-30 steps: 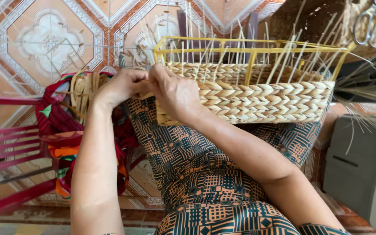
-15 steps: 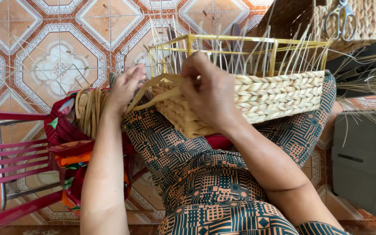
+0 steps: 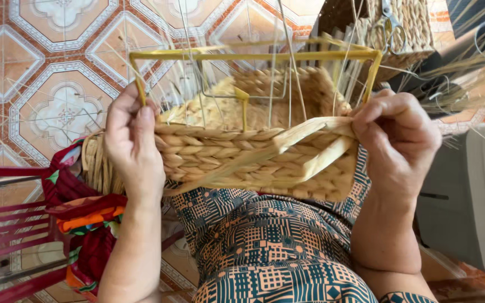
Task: The person weaves a basket by hand, interlacing dried plant fibers through a yellow wire frame. They repeatedly pull and tuck strands to build up the basket walls, occasionally adjusting the frame and reaching for additional material from a nearby bundle.
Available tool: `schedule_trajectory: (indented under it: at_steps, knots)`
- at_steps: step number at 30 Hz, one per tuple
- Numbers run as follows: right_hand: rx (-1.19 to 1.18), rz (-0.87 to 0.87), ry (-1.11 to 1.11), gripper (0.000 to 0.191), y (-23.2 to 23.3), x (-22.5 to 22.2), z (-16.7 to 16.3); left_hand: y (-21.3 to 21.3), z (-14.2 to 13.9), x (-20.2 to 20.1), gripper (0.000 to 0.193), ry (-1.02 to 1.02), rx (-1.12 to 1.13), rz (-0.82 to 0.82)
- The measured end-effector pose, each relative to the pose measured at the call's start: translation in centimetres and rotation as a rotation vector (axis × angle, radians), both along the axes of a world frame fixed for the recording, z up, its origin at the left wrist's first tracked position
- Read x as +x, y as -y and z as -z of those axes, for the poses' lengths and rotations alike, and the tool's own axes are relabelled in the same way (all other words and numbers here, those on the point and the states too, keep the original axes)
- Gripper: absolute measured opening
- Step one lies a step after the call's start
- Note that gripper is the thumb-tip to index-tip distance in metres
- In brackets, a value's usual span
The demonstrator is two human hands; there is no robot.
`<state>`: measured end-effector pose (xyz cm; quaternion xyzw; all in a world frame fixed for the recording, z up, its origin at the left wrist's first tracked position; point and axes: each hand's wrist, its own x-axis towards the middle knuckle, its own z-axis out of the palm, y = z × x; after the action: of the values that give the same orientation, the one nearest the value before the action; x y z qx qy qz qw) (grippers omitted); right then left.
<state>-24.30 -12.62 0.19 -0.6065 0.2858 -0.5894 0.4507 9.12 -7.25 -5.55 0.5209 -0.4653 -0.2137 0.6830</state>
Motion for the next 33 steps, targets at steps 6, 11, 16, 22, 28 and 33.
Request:
schedule_trajectory:
  at_steps: [6, 11, 16, 22, 28, 33]
  knots:
    - [0.194, 0.069, -0.075, 0.016, 1.6, -4.1, 6.9, -2.6, 2.2, -5.6, 0.023, 0.054, -0.012, -0.065]
    - [0.196, 0.050, -0.096, 0.017, 1.9, -4.9, 9.6, -3.2, 3.1, -7.2, 0.025, 0.044, 0.042, -0.039]
    - [0.075, 0.128, -0.332, 0.020, 1.8, -4.6, 8.4, -4.0, 0.0, -8.0, 0.045, 0.700, -0.018, -0.306]
    - [-0.089, 0.232, -0.612, 0.028, 1.1, -4.1, 5.0, -2.2, -1.4, -12.0, 0.061, 1.001, -0.066, 0.166]
    - [-0.235, 0.218, -0.696, 0.033, 0.4, -4.4, 3.3, -0.4, -1.4, -10.0, 0.017, 0.703, 0.349, 0.465]
    - [-0.324, 0.146, -0.754, 0.029, 2.5, -4.1, 4.2, 1.3, -3.4, -5.6, 0.023, -0.503, 0.342, 1.114]
